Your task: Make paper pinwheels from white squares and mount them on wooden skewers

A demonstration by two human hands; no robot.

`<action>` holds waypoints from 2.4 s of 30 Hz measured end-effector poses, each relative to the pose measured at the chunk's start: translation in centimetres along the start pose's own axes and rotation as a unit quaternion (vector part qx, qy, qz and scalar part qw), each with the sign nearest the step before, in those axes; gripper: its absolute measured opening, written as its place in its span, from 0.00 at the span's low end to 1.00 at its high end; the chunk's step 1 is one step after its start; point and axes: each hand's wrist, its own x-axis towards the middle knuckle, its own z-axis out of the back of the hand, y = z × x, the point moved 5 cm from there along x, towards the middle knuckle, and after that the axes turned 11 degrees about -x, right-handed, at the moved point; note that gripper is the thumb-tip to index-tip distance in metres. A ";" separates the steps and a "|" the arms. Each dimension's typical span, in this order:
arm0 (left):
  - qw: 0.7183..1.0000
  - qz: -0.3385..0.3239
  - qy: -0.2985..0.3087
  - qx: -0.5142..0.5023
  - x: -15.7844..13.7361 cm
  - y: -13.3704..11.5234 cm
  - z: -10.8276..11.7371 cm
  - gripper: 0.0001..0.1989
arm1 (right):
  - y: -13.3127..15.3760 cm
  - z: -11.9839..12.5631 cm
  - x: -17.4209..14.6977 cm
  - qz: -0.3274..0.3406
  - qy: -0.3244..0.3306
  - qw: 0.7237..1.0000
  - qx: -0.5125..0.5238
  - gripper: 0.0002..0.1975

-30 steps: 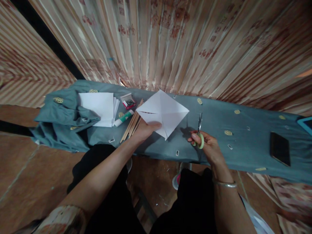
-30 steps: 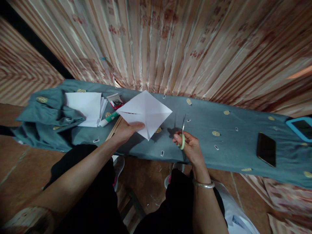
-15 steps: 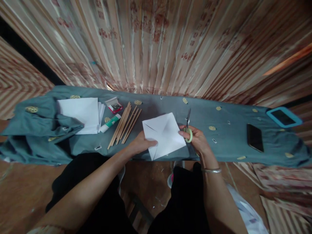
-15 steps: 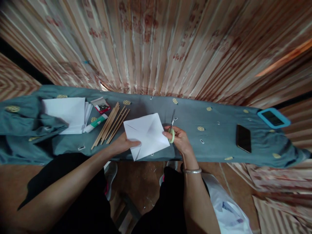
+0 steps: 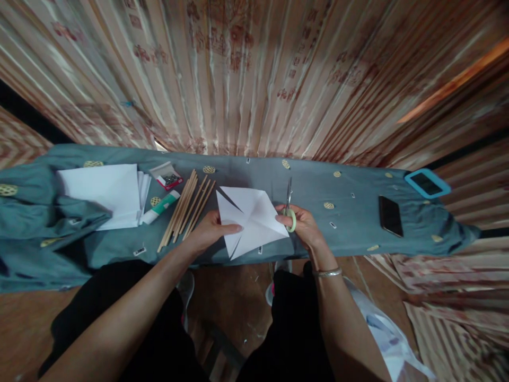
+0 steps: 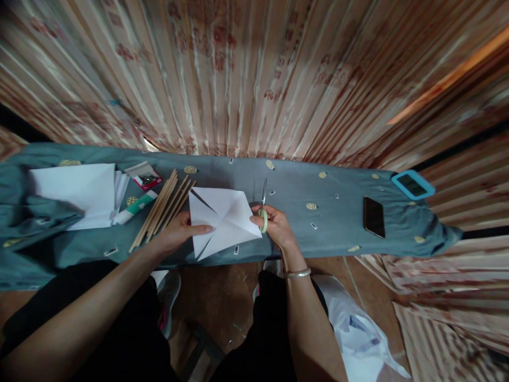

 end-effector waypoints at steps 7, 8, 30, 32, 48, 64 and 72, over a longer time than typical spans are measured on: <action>0.998 -0.001 -0.002 -0.070 0.4 0.2 0.3 0.19 | -0.3 0.8 0.4 0.020 -0.075 0.997 0.014 0.20; 0.994 0.006 0.005 -0.106 0.4 0.2 0.2 0.20 | -0.5 0.9 0.5 0.025 -0.099 0.994 0.031 0.20; 0.956 0.014 -0.025 -0.292 -0.1 1.5 -1.9 0.21 | -2.1 -6.1 -0.9 0.018 -0.099 0.988 0.114 0.19; 0.956 0.010 -0.043 -0.289 -0.1 1.5 -1.7 0.22 | -2.0 -6.3 -1.1 0.015 -0.094 0.990 0.109 0.20; 0.959 -0.171 -0.156 -0.166 1.1 -0.2 1.5 0.25 | -1.2 -6.7 -3.1 0.038 0.022 0.999 0.016 0.22; 0.950 -0.233 -0.166 -0.126 1.3 -1.9 2.2 0.25 | -0.8 -9.6 -6.0 0.009 0.265 0.961 -0.073 0.29; 0.955 -0.219 -0.176 -0.100 0.9 -1.5 2.0 0.18 | -1.0 -9.8 -5.9 0.000 0.259 0.963 -0.071 0.30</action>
